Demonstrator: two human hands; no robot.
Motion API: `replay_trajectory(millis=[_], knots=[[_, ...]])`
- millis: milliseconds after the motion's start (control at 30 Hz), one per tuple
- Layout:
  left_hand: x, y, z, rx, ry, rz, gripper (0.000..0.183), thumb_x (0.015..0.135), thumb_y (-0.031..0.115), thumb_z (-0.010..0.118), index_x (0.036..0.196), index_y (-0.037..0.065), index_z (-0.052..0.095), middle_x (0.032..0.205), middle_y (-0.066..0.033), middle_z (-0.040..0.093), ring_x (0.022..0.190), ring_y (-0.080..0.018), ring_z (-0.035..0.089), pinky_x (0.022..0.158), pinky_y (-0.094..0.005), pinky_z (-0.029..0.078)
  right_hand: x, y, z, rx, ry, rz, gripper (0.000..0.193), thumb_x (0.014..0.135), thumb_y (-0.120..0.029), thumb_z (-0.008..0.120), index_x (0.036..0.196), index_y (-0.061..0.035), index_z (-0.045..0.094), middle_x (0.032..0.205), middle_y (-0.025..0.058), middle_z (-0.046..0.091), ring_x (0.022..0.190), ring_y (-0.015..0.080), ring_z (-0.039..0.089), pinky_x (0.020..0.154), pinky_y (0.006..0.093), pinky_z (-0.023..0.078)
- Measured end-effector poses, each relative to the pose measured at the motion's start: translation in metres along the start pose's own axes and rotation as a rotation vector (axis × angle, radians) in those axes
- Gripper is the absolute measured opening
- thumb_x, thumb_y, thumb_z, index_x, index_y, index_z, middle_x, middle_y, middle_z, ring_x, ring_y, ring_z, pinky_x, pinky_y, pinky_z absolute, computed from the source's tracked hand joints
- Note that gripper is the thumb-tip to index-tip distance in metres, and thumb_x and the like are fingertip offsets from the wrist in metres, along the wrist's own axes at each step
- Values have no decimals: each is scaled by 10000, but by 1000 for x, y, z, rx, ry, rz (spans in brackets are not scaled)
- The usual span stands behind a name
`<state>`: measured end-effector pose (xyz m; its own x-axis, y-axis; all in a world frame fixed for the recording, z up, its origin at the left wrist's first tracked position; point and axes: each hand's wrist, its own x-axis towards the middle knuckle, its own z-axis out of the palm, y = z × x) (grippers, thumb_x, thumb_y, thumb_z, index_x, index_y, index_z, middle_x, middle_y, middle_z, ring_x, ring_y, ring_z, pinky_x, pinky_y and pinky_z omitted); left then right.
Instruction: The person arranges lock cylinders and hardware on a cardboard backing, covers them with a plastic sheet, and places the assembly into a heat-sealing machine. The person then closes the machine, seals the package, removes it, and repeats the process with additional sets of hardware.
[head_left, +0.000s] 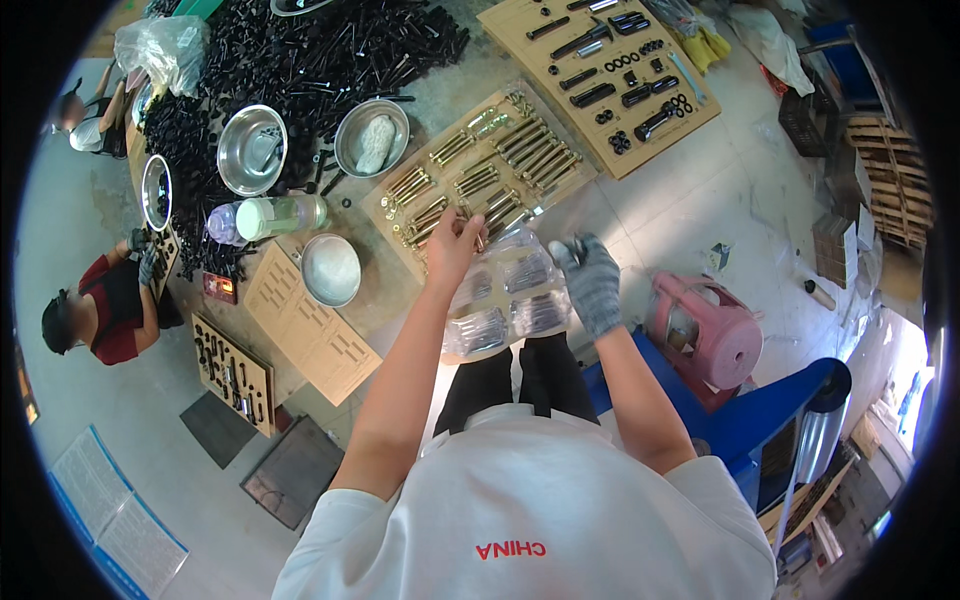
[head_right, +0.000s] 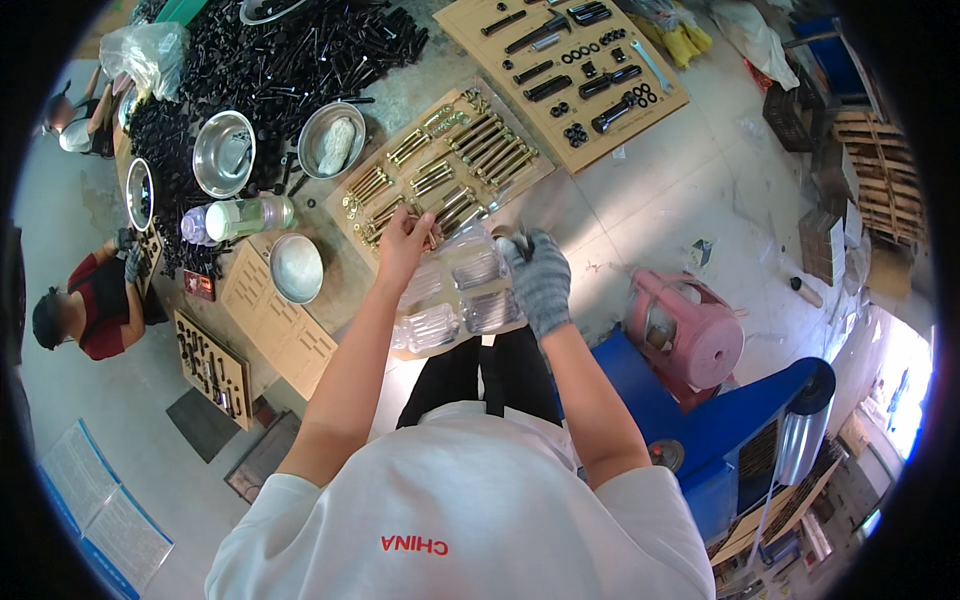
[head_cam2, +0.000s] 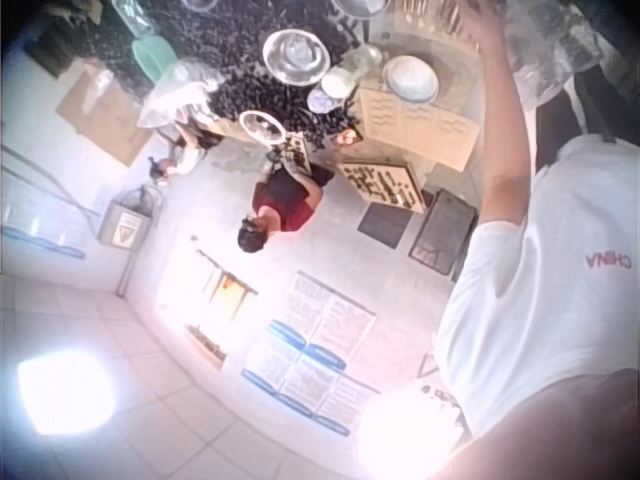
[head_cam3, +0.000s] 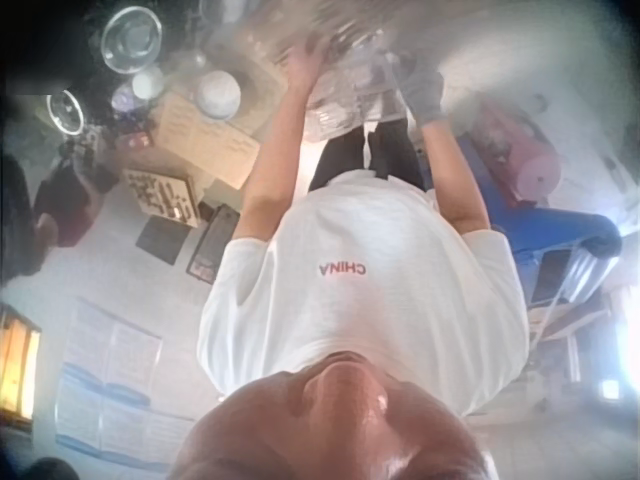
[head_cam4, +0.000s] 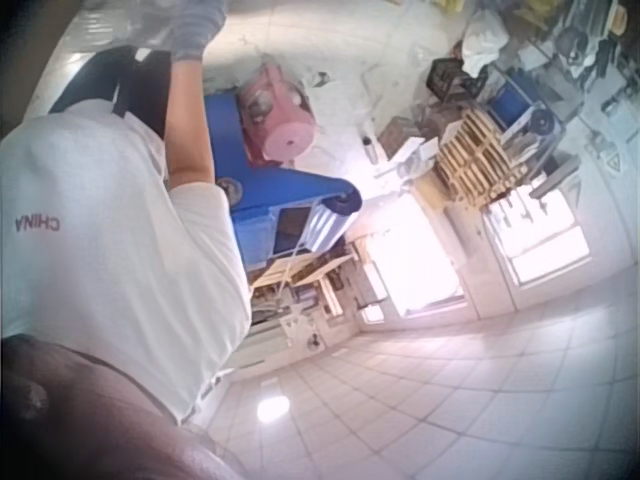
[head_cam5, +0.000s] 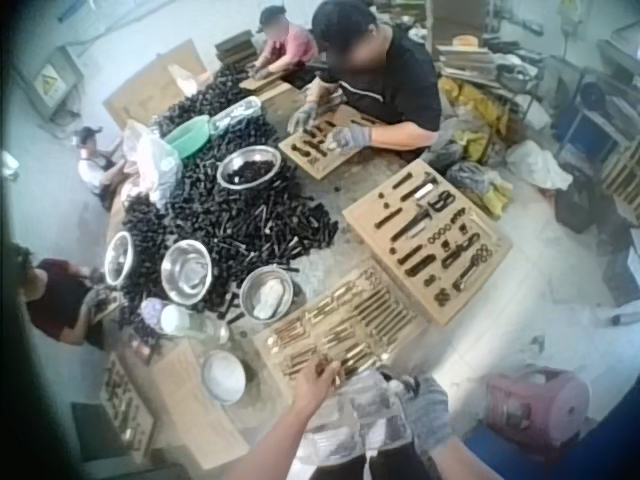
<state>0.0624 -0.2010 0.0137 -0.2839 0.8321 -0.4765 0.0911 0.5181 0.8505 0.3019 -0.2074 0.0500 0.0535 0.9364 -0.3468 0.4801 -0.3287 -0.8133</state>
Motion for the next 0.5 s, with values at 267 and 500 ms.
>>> replay_trajectory(millis=[267,500], knots=[[-12,-5,4,30,63,82,184,1053,209,578,1020,39,515,812,-66,692,645,-130,622,580,-276,497,-115,-42,22,695,-445,721,210,908,-224,789,983,-74,661,735,37,667,489,150,536,453,310,444],[13,-15,17,-186,66,-143,270,1049,266,569,1149,15,557,763,-71,638,624,-140,597,581,-312,483,-108,5,91,759,47,353,349,844,-35,802,1166,-48,666,814,4,678,524,98,531,464,262,431]])
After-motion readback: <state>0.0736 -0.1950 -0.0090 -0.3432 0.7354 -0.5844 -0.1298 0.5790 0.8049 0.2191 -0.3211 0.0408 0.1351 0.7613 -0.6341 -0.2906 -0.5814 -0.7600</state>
